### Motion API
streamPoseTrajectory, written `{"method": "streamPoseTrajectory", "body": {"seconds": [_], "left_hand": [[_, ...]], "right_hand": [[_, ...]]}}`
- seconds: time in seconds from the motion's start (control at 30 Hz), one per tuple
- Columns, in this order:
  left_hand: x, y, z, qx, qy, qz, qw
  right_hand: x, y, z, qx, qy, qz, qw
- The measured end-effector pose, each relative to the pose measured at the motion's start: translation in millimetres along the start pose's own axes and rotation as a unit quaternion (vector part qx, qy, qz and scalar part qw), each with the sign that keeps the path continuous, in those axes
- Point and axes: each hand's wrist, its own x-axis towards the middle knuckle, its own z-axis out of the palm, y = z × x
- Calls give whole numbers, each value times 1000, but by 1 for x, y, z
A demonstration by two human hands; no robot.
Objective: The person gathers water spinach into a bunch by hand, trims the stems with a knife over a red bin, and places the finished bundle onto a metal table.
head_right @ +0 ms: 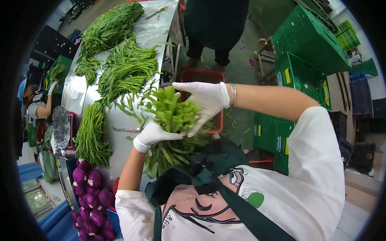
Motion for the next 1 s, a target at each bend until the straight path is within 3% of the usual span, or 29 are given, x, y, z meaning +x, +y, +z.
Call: {"method": "streamPoseTrajectory", "body": {"seconds": [0.1,0.13,0.17,0.23,0.33,0.37,0.4,0.47,0.53,0.6,0.67,0.73,0.77,0.8,0.87,0.9,0.93,1.0], "left_hand": [[-8,-12,-26,-153,37,-8,987],[-12,-14,-35,-199,53,-16,978],[-17,-23,-51,-217,23,-84,972],[-31,-23,-62,-180,14,-91,979],[-67,-40,-72,-157,-11,-117,980],[-79,-35,-64,-202,7,-137,970],[-90,-31,-54,-248,26,-156,956],[-110,-44,-43,-294,52,-186,936],[-128,-60,-31,-381,90,-247,886],[-140,-79,-9,-510,110,-294,801],[-144,-94,12,-572,146,-297,750],[-145,-101,20,-595,162,-291,732],[-145,-104,23,-608,169,-286,721],[-143,-103,25,-557,179,-279,761],[-139,-93,22,-443,196,-269,832],[-138,-87,25,-394,227,-240,858],[-140,-80,24,-399,221,-239,857],[-140,-69,25,-412,212,-228,856]], "right_hand": [[12,-2,3,68,16,-29,997],[16,-4,1,74,-18,-25,997],[23,-7,-3,81,-52,-20,995],[43,-9,-13,81,-96,8,992],[76,14,-22,-38,-88,-2,995],[84,24,-19,-111,-39,-6,993],[92,33,-18,-84,-45,9,995],[107,49,-22,-81,73,-1,994],[116,57,-31,-166,137,-30,976],[120,63,-36,-239,169,-48,955],[119,70,-36,-359,241,-18,902],[121,90,-34,-537,344,-102,763],[128,101,-48,-554,351,-162,738],[148,115,-83,-562,333,-299,696],[159,112,-60,-491,284,-346,748],[161,107,-47,-401,288,-342,800],[162,105,-37,-305,290,-336,843],[162,107,-31,-295,297,-358,834]]}}
